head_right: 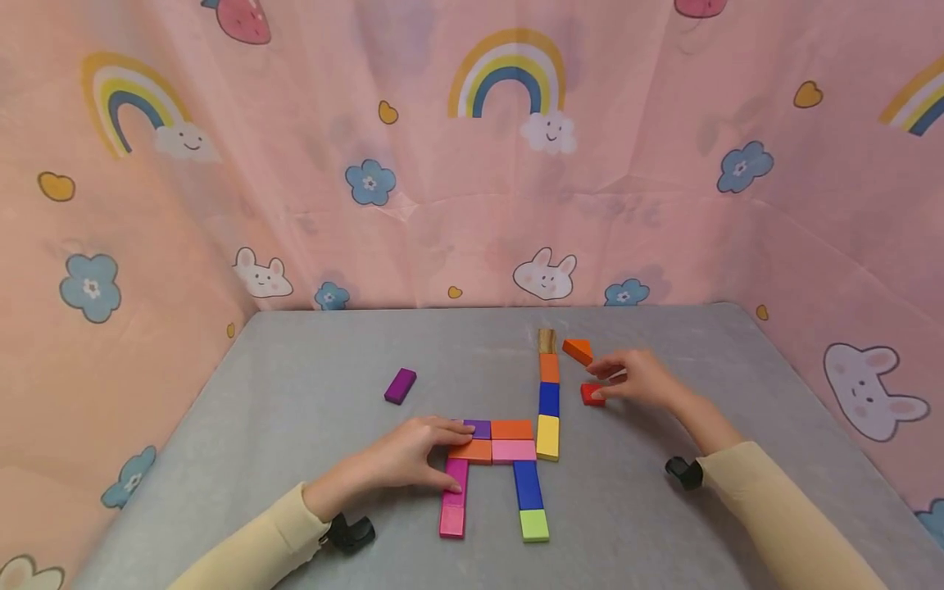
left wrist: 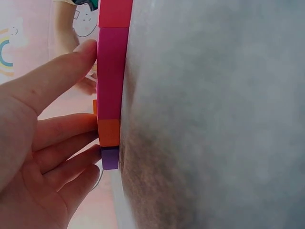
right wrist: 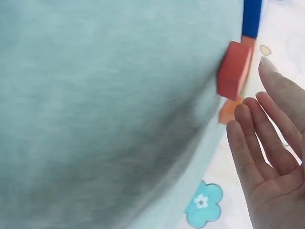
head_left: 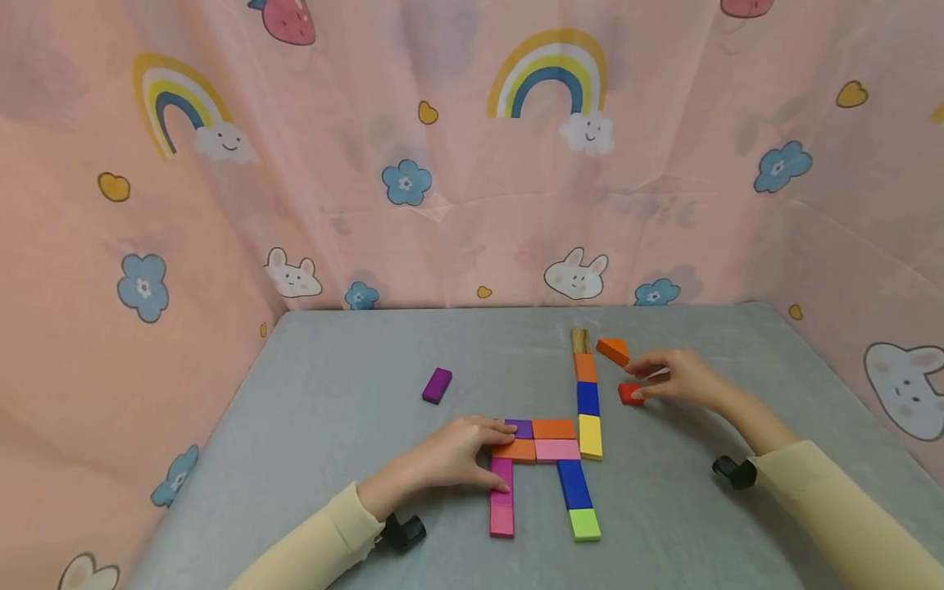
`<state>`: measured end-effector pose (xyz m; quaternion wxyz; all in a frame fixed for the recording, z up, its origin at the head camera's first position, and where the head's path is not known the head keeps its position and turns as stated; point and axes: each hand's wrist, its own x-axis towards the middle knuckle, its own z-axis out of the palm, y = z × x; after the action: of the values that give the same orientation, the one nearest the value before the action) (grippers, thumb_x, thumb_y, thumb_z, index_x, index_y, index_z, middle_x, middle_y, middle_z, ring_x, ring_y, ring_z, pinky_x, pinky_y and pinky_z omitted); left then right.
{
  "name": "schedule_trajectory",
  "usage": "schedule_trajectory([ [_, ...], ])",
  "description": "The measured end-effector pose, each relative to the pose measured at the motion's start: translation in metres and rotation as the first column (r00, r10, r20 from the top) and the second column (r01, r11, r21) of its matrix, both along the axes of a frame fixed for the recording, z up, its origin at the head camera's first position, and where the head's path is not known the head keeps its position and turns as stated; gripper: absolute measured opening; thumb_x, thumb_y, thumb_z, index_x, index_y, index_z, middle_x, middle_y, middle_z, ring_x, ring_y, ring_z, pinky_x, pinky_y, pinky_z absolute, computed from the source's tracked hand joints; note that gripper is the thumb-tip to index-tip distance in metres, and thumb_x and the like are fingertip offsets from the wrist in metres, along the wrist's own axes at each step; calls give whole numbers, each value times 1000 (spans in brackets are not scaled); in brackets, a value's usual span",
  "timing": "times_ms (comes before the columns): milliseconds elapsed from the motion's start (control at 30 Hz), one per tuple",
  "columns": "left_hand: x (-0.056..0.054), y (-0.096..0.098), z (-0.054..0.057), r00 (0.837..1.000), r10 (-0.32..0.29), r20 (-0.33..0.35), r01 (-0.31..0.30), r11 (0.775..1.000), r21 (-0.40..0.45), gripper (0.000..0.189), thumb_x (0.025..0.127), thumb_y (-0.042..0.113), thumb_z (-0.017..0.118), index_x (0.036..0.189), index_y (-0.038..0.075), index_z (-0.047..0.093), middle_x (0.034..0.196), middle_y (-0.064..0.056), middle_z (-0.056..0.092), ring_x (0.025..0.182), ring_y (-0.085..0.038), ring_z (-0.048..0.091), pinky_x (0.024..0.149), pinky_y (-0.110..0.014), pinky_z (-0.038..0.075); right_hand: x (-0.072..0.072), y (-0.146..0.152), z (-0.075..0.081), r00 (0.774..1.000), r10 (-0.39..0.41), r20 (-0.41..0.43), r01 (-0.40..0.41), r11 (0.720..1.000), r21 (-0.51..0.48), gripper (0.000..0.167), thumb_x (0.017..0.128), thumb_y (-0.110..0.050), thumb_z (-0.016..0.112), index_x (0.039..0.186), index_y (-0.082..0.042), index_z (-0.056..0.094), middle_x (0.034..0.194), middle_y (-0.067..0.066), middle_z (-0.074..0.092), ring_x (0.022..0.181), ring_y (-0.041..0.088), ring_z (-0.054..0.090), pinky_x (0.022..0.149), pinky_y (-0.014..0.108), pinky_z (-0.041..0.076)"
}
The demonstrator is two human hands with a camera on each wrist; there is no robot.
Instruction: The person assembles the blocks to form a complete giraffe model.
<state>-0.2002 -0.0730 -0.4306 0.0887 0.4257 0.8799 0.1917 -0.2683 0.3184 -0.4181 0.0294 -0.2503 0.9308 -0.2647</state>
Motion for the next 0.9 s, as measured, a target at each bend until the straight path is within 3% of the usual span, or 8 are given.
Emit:
schedule_trajectory([
  [300, 0, 0, 0, 1000, -1, -14, 1, 1000, -6, 64, 78, 48, 74, 130, 14, 60, 138, 4, 54, 129, -16, 48, 106, -32, 40, 9, 6, -11, 999, -13, 36, 13, 1000, -4, 40, 76, -26, 79, 109, -5, 69, 106, 13, 69, 93, 27, 67, 79, 40, 56],
  [900, 0, 0, 1, 1000, -1, -7, 1, 1000, -4, 64, 78, 48, 74, 129, 13, 60, 138, 4, 54, 129, -16, 48, 106, -32, 40, 8, 3, -11, 996, -40, 75, 40, 999, 11, 36, 79, -20, 77, 110, -5, 68, 106, 15, 68, 94, 29, 65, 80, 42, 56],
])
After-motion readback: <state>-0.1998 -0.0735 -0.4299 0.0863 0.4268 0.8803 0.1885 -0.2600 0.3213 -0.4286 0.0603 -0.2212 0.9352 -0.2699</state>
